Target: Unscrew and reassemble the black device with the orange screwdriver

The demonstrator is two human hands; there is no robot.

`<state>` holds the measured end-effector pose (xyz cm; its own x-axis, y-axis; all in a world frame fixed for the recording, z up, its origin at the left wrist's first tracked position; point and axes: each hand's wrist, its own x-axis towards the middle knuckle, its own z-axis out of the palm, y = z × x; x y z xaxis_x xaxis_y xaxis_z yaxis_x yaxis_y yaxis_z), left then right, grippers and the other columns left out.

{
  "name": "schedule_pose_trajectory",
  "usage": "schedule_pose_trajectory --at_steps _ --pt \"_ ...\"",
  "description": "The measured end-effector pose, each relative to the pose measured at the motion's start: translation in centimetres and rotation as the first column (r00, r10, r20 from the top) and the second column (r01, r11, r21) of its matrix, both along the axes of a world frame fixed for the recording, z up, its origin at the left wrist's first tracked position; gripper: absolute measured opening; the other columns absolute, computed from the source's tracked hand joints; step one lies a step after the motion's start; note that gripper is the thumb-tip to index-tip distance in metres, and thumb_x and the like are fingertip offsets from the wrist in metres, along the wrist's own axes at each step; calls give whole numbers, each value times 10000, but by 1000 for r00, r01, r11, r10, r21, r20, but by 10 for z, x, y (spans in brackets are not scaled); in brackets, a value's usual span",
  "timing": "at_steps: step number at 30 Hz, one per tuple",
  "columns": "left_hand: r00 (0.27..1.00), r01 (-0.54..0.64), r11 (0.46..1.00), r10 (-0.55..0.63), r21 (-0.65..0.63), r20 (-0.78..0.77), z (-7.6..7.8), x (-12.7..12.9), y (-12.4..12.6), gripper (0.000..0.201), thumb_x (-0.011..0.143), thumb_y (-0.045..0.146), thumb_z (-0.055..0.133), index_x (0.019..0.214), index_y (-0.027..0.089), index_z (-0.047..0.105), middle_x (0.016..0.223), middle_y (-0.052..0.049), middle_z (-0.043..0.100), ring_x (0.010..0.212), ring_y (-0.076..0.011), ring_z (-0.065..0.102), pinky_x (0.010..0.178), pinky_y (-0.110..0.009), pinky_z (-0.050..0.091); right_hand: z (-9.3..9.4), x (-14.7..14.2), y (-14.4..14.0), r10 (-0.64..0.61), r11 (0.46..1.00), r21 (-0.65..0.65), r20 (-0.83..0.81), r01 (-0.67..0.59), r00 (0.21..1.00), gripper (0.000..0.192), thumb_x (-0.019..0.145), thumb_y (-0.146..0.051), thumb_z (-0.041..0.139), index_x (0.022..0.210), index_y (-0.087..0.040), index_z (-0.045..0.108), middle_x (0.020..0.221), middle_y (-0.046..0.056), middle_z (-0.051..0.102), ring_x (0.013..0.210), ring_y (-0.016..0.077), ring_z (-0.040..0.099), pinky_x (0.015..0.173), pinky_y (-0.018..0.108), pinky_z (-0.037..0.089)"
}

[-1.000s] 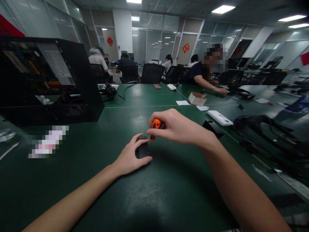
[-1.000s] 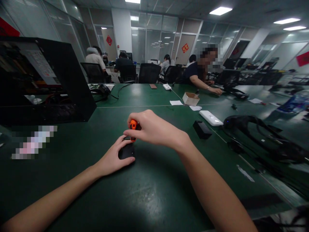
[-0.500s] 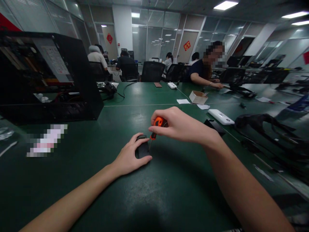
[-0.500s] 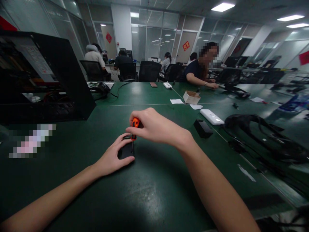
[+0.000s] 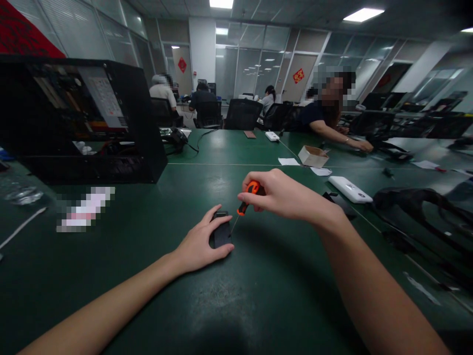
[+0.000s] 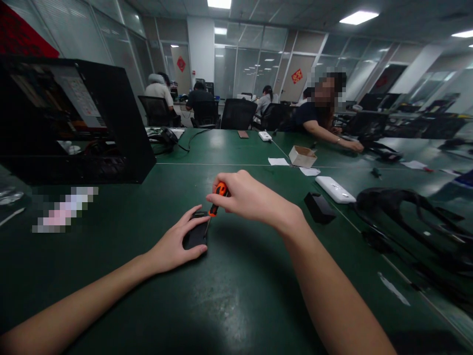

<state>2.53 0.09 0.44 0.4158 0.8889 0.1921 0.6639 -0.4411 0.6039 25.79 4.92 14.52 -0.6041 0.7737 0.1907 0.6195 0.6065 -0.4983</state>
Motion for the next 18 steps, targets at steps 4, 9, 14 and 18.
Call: schedule_pose_trajectory --at_steps 4,9,14,18 --pt "1000 2 1000 -2 -7 -22 2 -1 -2 706 841 491 728 1476 293 492 1659 -110 259 1470 -390 365 1181 -570 352 -4 0 5 -24 997 -75 -49 20 999 216 907 -393 665 877 -180 677 664 15 699 539 130 619 512 225 407" --pt "999 5 1000 -5 1 -39 6 -2 -5 692 861 479 712 1484 276 490 1669 -121 228 1485 -402 331 1188 -581 337 -9 1 10 -29 991 -132 -92 17 995 241 901 -418 674 852 -182 658 675 23 707 521 135 641 471 217 419" --pt "998 18 1000 -18 0 -60 5 -5 -6 704 886 489 683 1517 280 451 1674 -118 213 1494 -392 313 1195 -575 329 -7 1 8 -19 994 -110 -76 10 997 244 917 -417 655 863 -179 655 693 23 710 522 121 639 470 206 424" --pt "998 23 1000 -23 7 -59 2 -7 -6 714 897 519 664 1533 296 427 1678 -110 205 1493 -385 319 1199 -569 324 -6 1 7 -42 994 -106 -34 38 999 237 928 -411 639 871 -181 649 709 22 714 526 121 638 488 212 426"
